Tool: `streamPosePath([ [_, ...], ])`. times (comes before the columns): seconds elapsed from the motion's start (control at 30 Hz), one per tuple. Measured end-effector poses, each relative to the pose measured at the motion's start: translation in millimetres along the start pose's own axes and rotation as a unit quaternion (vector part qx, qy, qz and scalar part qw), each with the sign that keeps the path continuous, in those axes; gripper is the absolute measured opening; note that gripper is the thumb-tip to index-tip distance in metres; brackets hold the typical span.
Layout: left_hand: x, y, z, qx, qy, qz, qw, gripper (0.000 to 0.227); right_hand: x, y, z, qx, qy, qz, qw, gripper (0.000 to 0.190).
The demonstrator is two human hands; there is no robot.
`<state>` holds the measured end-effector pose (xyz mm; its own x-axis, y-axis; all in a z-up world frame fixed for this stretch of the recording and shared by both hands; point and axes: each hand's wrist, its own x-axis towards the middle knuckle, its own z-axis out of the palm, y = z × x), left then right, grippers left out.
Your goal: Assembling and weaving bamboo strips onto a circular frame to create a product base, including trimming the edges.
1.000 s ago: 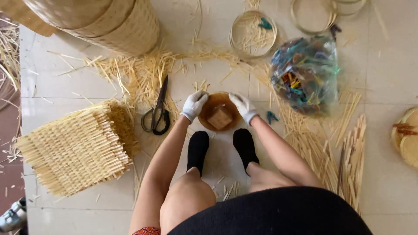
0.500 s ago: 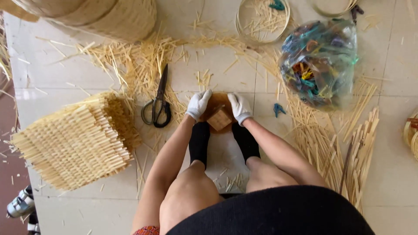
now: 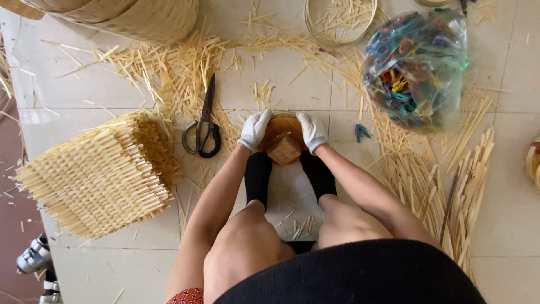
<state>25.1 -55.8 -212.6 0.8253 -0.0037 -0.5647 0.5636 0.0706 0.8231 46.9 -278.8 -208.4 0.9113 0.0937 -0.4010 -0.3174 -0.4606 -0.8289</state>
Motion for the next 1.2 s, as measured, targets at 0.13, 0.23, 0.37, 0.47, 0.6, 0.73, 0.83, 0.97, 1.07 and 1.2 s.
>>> streamPosePath([
  [0.13, 10, -1, -6, 0.152, 0.044, 0.058, 0.986, 0.058, 9, 4, 0, 0.062, 0.021, -0.046, 0.997, 0.051],
  [0.23, 7, 14, -6, 0.242, 0.067, 0.093, 0.963, 0.056, 28, 9, -11, 0.054, 0.012, -0.062, 0.997, 0.051],
  [0.37, -115, 191, 30, 0.536, -0.062, 0.152, 0.828, 0.061, 39, 25, -28, -0.071, -0.08, -0.042, 0.993, 0.053],
  [0.47, -111, 114, 48, 0.589, 0.034, 0.452, 0.668, 0.08, 53, 15, -37, -0.061, -0.14, -0.044, 0.987, 0.052],
  [0.6, -99, 43, 55, 0.53, 0.058, 0.38, 0.756, 0.061, 61, 34, -33, -0.094, -0.144, -0.035, 0.984, 0.048],
  [0.73, -105, 39, 55, 0.506, 0.093, 0.423, 0.746, 0.042, 67, 53, -31, -0.117, -0.136, -0.042, 0.983, 0.039],
  [0.83, -103, 78, 43, 0.481, 0.158, 0.423, 0.751, 0.046, 71, 59, -29, -0.116, -0.132, -0.075, 0.982, 0.034],
  [0.97, -70, 121, -2, 0.5, 0.324, 0.256, 0.761, 0.044, 52, 43, -32, -0.151, -0.088, -0.115, 0.978, 0.027],
  [1.07, -54, 114, -52, 0.517, 0.375, 0.207, 0.742, 0.06, 21, -2, -32, -0.234, -0.03, -0.116, 0.965, 0.02],
  [1.2, -52, 116, -47, 0.609, 0.429, 0.261, 0.614, 0.052, 2, -20, -34, -0.283, 0.019, -0.12, 0.951, 0.017],
])
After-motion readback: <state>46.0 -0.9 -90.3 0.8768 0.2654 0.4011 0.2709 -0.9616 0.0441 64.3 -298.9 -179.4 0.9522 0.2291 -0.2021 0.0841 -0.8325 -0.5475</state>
